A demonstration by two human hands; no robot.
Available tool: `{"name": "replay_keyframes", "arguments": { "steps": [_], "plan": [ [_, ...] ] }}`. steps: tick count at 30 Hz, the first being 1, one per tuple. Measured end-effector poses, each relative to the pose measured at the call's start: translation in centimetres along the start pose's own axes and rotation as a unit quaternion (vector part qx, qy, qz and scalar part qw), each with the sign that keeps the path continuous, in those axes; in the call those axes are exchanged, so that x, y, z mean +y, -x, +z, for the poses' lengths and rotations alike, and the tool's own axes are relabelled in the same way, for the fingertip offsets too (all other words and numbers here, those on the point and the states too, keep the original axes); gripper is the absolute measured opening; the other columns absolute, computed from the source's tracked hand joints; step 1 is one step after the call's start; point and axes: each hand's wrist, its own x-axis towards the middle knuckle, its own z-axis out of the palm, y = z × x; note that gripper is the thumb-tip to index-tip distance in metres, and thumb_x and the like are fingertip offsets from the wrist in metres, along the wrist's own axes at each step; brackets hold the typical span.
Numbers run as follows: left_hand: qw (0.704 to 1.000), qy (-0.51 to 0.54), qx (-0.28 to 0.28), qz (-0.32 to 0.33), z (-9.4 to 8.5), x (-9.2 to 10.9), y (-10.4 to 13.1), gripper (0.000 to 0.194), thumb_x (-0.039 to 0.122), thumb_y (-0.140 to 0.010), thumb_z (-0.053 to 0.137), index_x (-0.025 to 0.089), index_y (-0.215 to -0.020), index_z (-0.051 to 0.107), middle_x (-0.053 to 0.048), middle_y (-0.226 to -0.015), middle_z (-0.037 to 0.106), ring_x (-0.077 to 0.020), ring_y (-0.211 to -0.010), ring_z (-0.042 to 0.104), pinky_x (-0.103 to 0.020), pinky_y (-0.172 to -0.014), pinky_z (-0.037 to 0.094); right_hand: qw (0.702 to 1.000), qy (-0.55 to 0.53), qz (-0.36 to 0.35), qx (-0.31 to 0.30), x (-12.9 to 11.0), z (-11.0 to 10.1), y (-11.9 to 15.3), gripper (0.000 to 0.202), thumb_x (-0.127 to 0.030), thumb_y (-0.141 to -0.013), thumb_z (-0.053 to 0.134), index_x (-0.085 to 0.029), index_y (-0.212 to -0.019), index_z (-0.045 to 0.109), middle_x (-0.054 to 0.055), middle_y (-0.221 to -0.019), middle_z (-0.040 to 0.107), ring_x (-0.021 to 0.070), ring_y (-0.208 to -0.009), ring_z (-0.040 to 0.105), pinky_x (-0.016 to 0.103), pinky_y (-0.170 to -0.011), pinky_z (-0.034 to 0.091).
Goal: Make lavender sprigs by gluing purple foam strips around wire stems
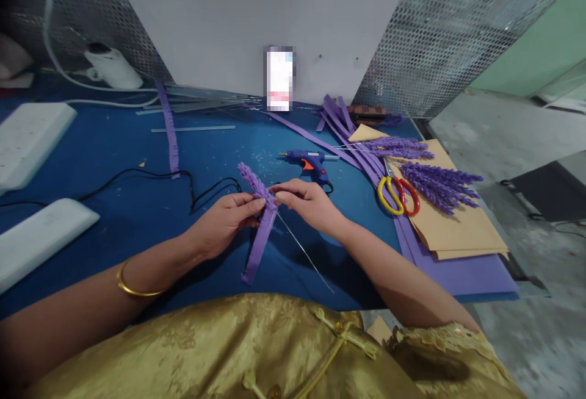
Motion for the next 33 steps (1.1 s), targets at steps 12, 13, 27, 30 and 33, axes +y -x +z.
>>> {"name": "replay_keyframes", "arguments": {
  "steps": [12,13,27,30,33],
  "plan": [
    [1.000,0.002,0.030,0.007,1.0,1.9,-0.5,0.036,0.048,-0.064,0.086,0.014,-0.071,0.075,-0.004,-0.068,0.067,-0.0114,-0.059,0.053,-0.024,-0.059,0.040,0.968,-0.245,0.032,-0.029,-1.8,0.2,-2.0,0.023,-0.030,-0.069,0.082,-0.018,-0.087,0.075,0.000,-0.082,0.069,0.0075,-0.061,0.048,0.022,-0.056,0.038],
    [0.999,0.004,0.031,0.009,1.1,2.3,-0.6,0.037,0.048,-0.063,0.086,0.014,-0.071,0.075,-0.004,-0.067,0.066,-0.0109,-0.058,0.052,-0.024,-0.058,0.039,0.968,-0.246,0.026,-0.035,-2.2,-0.1,-2.3,0.023,-0.029,-0.069,0.082,-0.018,-0.088,0.075,0.000,-0.083,0.070,0.0074,-0.061,0.049,0.022,-0.056,0.039],
    [0.997,0.065,-0.016,-0.041,1.3,2.6,-1.6,0.041,0.048,-0.056,0.091,0.013,-0.072,0.076,-0.004,-0.070,0.067,-0.0104,-0.063,0.056,-0.023,-0.062,0.042,0.936,-0.311,0.141,-0.083,-1.9,-1.7,-4.4,0.026,-0.025,-0.061,0.087,-0.014,-0.080,0.073,-0.001,-0.068,0.069,0.0062,-0.053,0.056,0.018,-0.052,0.044],
    [0.996,0.071,-0.003,-0.051,1.3,2.3,-1.7,0.040,0.044,-0.053,0.093,0.013,-0.072,0.076,-0.003,-0.069,0.067,-0.0104,-0.062,0.055,-0.023,-0.061,0.041,0.931,-0.322,0.147,-0.089,-1.6,-1.6,-4.2,0.025,-0.024,-0.061,0.087,-0.015,-0.080,0.073,0.000,-0.073,0.072,0.0077,-0.058,0.062,0.019,-0.058,0.049],
    [0.996,0.067,0.019,-0.050,1.4,2.1,-1.7,0.038,0.042,-0.052,0.093,0.013,-0.069,0.075,-0.002,-0.066,0.066,-0.0098,-0.059,0.053,-0.024,-0.059,0.039,0.929,-0.328,0.143,-0.095,-1.6,-1.5,-4.1,0.025,-0.022,-0.062,0.088,-0.015,-0.081,0.073,0.000,-0.075,0.073,0.0090,-0.063,0.066,0.020,-0.063,0.053]
  ]
}}
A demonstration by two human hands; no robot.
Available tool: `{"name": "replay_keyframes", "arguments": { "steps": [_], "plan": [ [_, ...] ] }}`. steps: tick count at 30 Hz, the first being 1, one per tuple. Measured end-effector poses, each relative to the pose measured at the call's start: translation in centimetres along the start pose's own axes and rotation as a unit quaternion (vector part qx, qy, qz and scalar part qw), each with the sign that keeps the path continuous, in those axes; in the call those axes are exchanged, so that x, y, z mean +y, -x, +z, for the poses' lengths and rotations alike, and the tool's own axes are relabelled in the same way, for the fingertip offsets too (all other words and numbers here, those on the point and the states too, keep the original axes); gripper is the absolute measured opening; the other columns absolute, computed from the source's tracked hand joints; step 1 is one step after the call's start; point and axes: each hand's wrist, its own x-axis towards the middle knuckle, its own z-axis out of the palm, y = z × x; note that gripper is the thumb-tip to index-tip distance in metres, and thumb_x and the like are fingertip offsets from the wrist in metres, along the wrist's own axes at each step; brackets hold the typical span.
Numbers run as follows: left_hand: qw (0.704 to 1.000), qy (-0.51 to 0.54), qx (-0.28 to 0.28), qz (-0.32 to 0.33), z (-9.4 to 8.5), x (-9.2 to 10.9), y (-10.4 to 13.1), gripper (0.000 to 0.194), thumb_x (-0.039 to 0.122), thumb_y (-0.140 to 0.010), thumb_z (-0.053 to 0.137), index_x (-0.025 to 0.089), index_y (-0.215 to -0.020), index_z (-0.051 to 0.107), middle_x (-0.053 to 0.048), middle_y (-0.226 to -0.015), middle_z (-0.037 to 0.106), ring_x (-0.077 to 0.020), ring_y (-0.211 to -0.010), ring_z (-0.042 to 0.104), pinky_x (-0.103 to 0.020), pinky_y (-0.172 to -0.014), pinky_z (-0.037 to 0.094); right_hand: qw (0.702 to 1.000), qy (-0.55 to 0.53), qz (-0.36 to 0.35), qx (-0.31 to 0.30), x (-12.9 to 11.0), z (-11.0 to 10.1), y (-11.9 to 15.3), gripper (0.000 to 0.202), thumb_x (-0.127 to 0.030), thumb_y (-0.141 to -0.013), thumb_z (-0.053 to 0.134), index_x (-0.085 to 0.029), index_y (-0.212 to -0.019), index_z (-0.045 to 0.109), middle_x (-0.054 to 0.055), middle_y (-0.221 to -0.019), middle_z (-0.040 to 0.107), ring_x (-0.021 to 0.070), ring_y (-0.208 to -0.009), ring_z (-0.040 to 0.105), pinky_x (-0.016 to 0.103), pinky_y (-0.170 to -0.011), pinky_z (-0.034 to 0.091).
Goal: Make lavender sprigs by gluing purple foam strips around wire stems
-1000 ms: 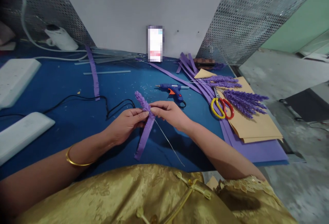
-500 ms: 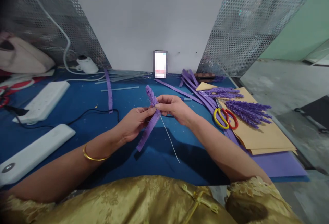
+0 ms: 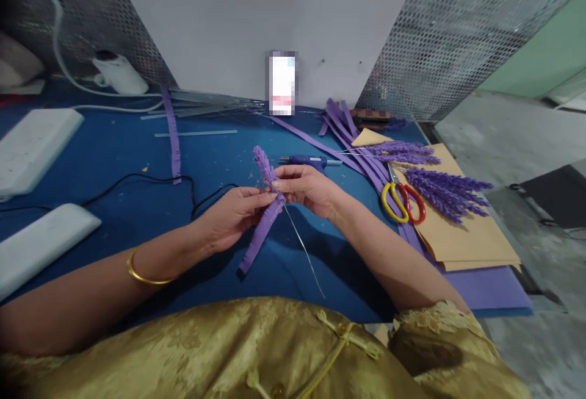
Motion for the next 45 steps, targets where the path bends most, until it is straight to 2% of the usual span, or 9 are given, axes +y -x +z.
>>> {"name": "replay_keyframes", "arguments": {
  "steps": [4,11,17,20,24,27,33,38,45],
  "plan": [
    [1.000,-0.008,-0.005,0.004,0.0,0.0,0.2,0.033,0.039,-0.057,0.092,0.014,-0.071,0.076,-0.001,-0.067,0.066,-0.0091,-0.060,0.052,-0.023,-0.060,0.039,1.000,-0.003,0.000,-0.014,0.0,-0.1,0.2,0.026,-0.022,-0.062,0.088,-0.015,-0.081,0.072,0.001,-0.078,0.074,0.0086,-0.062,0.066,0.018,-0.061,0.053],
    [0.996,-0.040,-0.076,-0.004,-0.5,0.2,0.2,0.026,0.040,-0.069,0.084,0.015,-0.078,0.080,-0.006,-0.078,0.073,-0.0134,-0.071,0.062,-0.025,-0.068,0.045,0.999,-0.019,-0.014,-0.039,-0.2,-0.5,0.4,0.027,-0.027,-0.066,0.088,-0.014,-0.084,0.073,0.000,-0.072,0.071,0.0109,-0.056,0.065,0.022,-0.055,0.055],
    [0.997,-0.055,-0.062,-0.001,-0.3,0.2,0.2,0.018,0.030,-0.066,0.085,0.016,-0.076,0.080,-0.004,-0.075,0.074,-0.0143,-0.071,0.065,-0.025,-0.069,0.048,0.998,-0.001,0.010,-0.061,-0.3,-0.6,0.4,0.028,-0.028,-0.066,0.087,-0.013,-0.086,0.073,0.000,-0.072,0.069,0.0125,-0.060,0.064,0.025,-0.056,0.054],
    [0.996,-0.066,-0.060,0.004,-0.2,0.2,0.3,0.013,0.026,-0.066,0.081,0.015,-0.075,0.080,-0.005,-0.073,0.075,-0.0142,-0.069,0.066,-0.025,-0.071,0.049,0.996,0.034,0.013,-0.076,-0.4,-0.7,0.5,0.023,-0.027,-0.068,0.084,-0.013,-0.082,0.071,0.000,-0.068,0.067,0.0104,-0.056,0.059,0.023,-0.054,0.049],
    [0.996,-0.072,-0.057,0.002,0.0,0.1,0.4,0.011,0.022,-0.066,0.079,0.014,-0.073,0.080,-0.005,-0.070,0.075,-0.0142,-0.066,0.066,-0.025,-0.069,0.049,0.991,0.089,-0.001,-0.095,-0.7,-0.4,0.7,0.018,-0.025,-0.069,0.079,-0.012,-0.073,0.068,-0.003,-0.059,0.060,0.0067,-0.049,0.047,0.020,-0.047,0.035],
    [0.996,-0.074,-0.045,-0.009,0.1,0.1,0.5,0.011,0.023,-0.066,0.078,0.014,-0.071,0.079,-0.006,-0.068,0.075,-0.0137,-0.062,0.065,-0.024,-0.065,0.049,0.987,0.136,-0.025,-0.079,-0.7,0.0,0.9,0.019,-0.025,-0.069,0.079,-0.013,-0.067,0.064,-0.004,-0.056,0.056,0.0057,-0.048,0.042,0.020,-0.047,0.030],
    [0.997,-0.066,-0.014,-0.039,0.2,0.2,0.7,0.010,0.021,-0.066,0.077,0.011,-0.067,0.077,-0.007,-0.064,0.073,-0.0132,-0.059,0.064,-0.024,-0.061,0.048,0.979,0.191,-0.064,-0.023,-0.5,0.7,1.0,0.026,-0.030,-0.068,0.082,-0.015,-0.066,0.061,-0.004,-0.059,0.056,0.0077,-0.054,0.046,0.022,-0.051,0.034],
    [0.998,-0.041,-0.004,-0.055,0.3,0.7,0.8,0.009,0.017,-0.064,0.077,0.010,-0.070,0.077,-0.008,-0.067,0.074,-0.0134,-0.059,0.065,-0.023,-0.059,0.048,0.983,0.172,-0.070,-0.013,-0.1,1.1,1.1,0.031,-0.033,-0.067,0.084,-0.016,-0.068,0.059,-0.003,-0.062,0.058,0.0095,-0.056,0.052,0.024,-0.054,0.039],
    [0.999,-0.038,-0.022,-0.019,0.3,0.7,1.0,0.012,0.020,-0.061,0.080,0.012,-0.070,0.077,-0.005,-0.063,0.071,-0.0113,-0.056,0.060,-0.024,-0.059,0.046,0.983,0.151,-0.096,0.028,0.2,2.0,1.2,0.036,-0.035,-0.068,0.084,-0.018,-0.065,0.053,-0.006,-0.054,0.056,0.0084,-0.049,0.051,0.022,-0.049,0.040]
  ]
}}
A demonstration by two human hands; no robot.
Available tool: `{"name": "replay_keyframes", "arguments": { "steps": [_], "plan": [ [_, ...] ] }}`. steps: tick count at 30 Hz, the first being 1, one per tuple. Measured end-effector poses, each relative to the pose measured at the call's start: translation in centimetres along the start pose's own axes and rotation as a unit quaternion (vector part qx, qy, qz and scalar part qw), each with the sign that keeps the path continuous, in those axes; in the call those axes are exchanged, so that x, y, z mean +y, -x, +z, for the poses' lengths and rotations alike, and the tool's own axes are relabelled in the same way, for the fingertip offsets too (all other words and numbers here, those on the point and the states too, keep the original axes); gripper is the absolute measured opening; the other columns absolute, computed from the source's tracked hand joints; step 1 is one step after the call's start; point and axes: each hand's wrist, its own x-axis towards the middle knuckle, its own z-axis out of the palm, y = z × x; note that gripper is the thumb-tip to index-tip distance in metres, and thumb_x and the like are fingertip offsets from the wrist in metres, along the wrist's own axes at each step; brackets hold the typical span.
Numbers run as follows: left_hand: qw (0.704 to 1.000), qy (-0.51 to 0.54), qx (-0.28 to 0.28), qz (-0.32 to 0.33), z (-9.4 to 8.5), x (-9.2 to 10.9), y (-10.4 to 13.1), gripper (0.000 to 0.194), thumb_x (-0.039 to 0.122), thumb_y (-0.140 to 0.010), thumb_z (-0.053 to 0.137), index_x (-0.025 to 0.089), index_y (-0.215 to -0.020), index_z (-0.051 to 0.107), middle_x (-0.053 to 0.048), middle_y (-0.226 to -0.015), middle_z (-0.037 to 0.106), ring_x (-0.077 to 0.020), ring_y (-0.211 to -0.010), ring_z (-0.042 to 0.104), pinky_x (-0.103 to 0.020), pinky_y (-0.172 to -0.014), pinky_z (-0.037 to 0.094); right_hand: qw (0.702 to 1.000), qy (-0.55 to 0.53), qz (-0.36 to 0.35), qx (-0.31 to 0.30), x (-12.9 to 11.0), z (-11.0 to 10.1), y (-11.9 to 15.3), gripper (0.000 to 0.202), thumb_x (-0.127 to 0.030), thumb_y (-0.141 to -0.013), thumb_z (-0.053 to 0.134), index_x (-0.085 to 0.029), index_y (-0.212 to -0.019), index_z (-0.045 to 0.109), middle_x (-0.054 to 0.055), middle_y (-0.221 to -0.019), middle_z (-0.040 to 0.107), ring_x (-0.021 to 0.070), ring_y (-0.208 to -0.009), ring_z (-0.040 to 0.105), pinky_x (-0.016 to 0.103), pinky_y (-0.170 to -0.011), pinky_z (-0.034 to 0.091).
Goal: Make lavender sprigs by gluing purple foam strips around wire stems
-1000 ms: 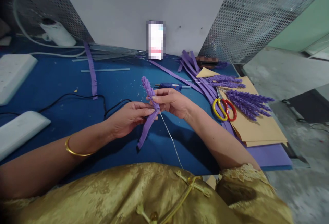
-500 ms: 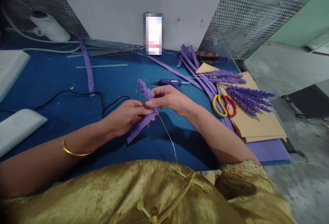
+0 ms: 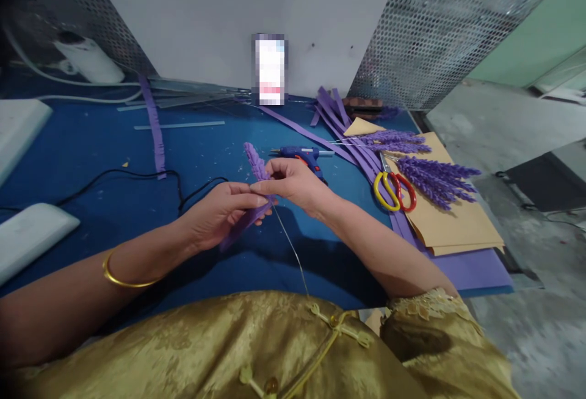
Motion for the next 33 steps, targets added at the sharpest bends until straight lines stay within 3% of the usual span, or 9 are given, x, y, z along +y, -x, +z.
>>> {"name": "replay_keyframes", "arguments": {
  "steps": [12,19,26,33],
  "plan": [
    [0.999,-0.020,0.045,0.014,0.4,-0.3,0.3,0.010,0.021,-0.060,0.078,0.013,-0.066,0.075,-0.004,-0.060,0.069,-0.0113,-0.056,0.057,-0.024,-0.058,0.043,0.997,0.025,-0.015,0.064,0.4,1.1,0.0,0.040,-0.036,-0.064,0.087,-0.019,-0.066,0.051,-0.007,-0.055,0.049,0.0091,-0.051,0.049,0.023,-0.049,0.039],
    [0.999,0.014,0.035,0.006,0.2,0.3,0.2,0.018,0.023,-0.058,0.083,0.012,-0.071,0.078,-0.005,-0.067,0.072,-0.0120,-0.062,0.061,-0.023,-0.063,0.045,1.000,-0.007,-0.018,0.011,0.0,0.0,-0.1,0.024,-0.036,-0.076,0.078,-0.016,-0.084,0.067,-0.002,-0.071,0.061,0.0088,-0.060,0.051,0.023,-0.058,0.040],
    [1.000,0.003,0.020,-0.005,-0.1,0.3,0.2,0.022,0.030,-0.061,0.085,0.013,-0.071,0.076,-0.006,-0.067,0.072,-0.0137,-0.063,0.062,-0.025,-0.063,0.047,0.993,-0.111,0.032,-0.001,0.4,-0.6,-0.5,0.026,-0.027,-0.068,0.083,-0.016,-0.084,0.067,-0.002,-0.071,0.065,0.0080,-0.056,0.054,0.022,-0.055,0.045],
    [1.000,0.002,0.028,0.000,0.0,0.2,0.1,0.016,0.024,-0.063,0.082,0.012,-0.070,0.075,-0.006,-0.067,0.071,-0.0136,-0.062,0.061,-0.026,-0.064,0.047,0.993,-0.112,0.028,0.003,0.7,-0.4,-0.6,0.024,-0.026,-0.068,0.084,-0.016,-0.083,0.068,-0.002,-0.070,0.066,0.0079,-0.054,0.054,0.020,-0.052,0.046]
  ]
}}
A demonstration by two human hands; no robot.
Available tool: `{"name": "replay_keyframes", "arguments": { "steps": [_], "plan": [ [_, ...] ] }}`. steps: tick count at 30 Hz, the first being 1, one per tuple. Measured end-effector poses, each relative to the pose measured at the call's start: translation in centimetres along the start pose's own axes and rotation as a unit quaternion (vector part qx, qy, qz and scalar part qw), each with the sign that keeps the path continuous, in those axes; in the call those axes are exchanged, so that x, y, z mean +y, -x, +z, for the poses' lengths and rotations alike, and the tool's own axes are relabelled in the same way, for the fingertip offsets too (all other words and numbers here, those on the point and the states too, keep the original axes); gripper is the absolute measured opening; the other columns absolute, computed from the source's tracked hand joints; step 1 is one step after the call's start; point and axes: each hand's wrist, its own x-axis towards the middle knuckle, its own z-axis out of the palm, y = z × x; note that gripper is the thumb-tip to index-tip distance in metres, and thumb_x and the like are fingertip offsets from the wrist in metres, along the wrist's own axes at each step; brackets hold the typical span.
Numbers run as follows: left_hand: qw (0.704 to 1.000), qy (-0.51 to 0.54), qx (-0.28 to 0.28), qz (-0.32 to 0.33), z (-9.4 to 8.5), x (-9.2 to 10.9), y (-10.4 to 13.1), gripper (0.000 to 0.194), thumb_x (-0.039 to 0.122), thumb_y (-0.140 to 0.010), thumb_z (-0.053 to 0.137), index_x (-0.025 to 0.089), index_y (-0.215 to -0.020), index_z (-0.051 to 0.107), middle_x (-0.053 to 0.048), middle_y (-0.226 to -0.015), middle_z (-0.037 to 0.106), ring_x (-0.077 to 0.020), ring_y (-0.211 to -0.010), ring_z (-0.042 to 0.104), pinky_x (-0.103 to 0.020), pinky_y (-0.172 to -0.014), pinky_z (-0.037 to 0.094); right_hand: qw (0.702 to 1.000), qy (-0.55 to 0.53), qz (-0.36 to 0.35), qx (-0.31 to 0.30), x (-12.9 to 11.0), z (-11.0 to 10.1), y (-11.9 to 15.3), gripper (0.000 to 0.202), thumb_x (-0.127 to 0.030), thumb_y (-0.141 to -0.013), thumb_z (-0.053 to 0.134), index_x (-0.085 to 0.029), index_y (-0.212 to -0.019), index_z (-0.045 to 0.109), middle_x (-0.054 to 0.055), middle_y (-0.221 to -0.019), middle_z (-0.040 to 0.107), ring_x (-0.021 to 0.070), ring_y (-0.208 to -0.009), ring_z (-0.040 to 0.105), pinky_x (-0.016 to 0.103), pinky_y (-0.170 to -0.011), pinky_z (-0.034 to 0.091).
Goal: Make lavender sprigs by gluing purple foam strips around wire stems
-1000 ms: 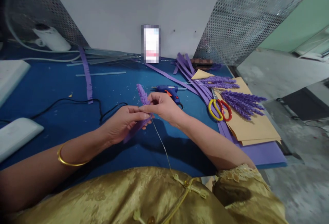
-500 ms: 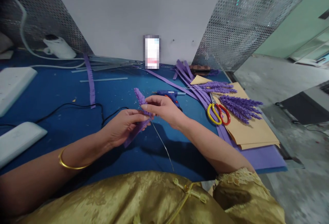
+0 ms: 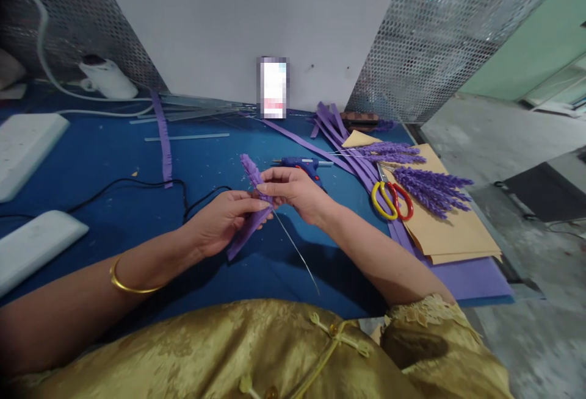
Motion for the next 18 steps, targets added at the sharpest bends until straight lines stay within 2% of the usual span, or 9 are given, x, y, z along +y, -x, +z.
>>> {"name": "replay_keyframes", "arguments": {
  "steps": [2,5,8,13,18],
  "plan": [
    [1.000,0.016,-0.003,0.000,0.0,0.1,0.0,0.015,0.022,-0.064,0.082,0.012,-0.073,0.076,-0.005,-0.069,0.071,-0.0131,-0.063,0.062,-0.025,-0.064,0.048,1.000,-0.004,-0.002,-0.027,-0.1,-0.3,-0.1,0.025,-0.030,-0.072,0.082,-0.016,-0.089,0.070,0.000,-0.074,0.069,0.0101,-0.058,0.058,0.022,-0.055,0.050],
    [0.999,0.045,-0.011,0.005,0.0,0.2,-0.1,0.012,0.021,-0.067,0.081,0.016,-0.076,0.076,-0.004,-0.071,0.071,-0.0124,-0.065,0.061,-0.024,-0.064,0.048,0.994,-0.011,-0.011,-0.109,-0.4,-1.0,-0.2,0.032,-0.034,-0.077,0.079,-0.017,-0.103,0.072,0.005,-0.090,0.074,0.0134,-0.069,0.064,0.026,-0.063,0.055],
    [0.998,0.061,-0.023,0.000,-0.1,0.2,-0.1,0.010,0.019,-0.069,0.081,0.017,-0.077,0.076,-0.004,-0.073,0.071,-0.0124,-0.066,0.062,-0.023,-0.064,0.049,0.986,-0.002,-0.023,-0.163,-0.6,-1.6,-0.4,0.036,-0.030,-0.077,0.079,-0.016,-0.109,0.071,0.004,-0.091,0.074,0.0130,-0.069,0.065,0.026,-0.065,0.056],
    [0.997,0.057,-0.042,-0.019,0.0,-0.2,-0.1,0.009,0.016,-0.069,0.080,0.014,-0.077,0.077,-0.005,-0.074,0.072,-0.0124,-0.067,0.062,-0.022,-0.065,0.048,0.987,0.019,-0.019,-0.160,-0.6,-1.9,-0.5,0.027,-0.022,-0.074,0.081,-0.014,-0.098,0.072,0.001,-0.079,0.071,0.0107,-0.061,0.064,0.023,-0.060,0.053],
    [0.998,0.038,-0.050,-0.020,-0.2,-0.2,-0.1,0.016,0.020,-0.067,0.083,0.013,-0.080,0.078,-0.008,-0.079,0.075,-0.0138,-0.072,0.065,-0.023,-0.067,0.048,0.987,0.033,-0.016,-0.156,-0.8,-1.8,-0.3,0.025,-0.027,-0.070,0.084,-0.014,-0.086,0.071,-0.001,-0.072,0.067,0.0084,-0.056,0.056,0.021,-0.055,0.049]
  ]
}}
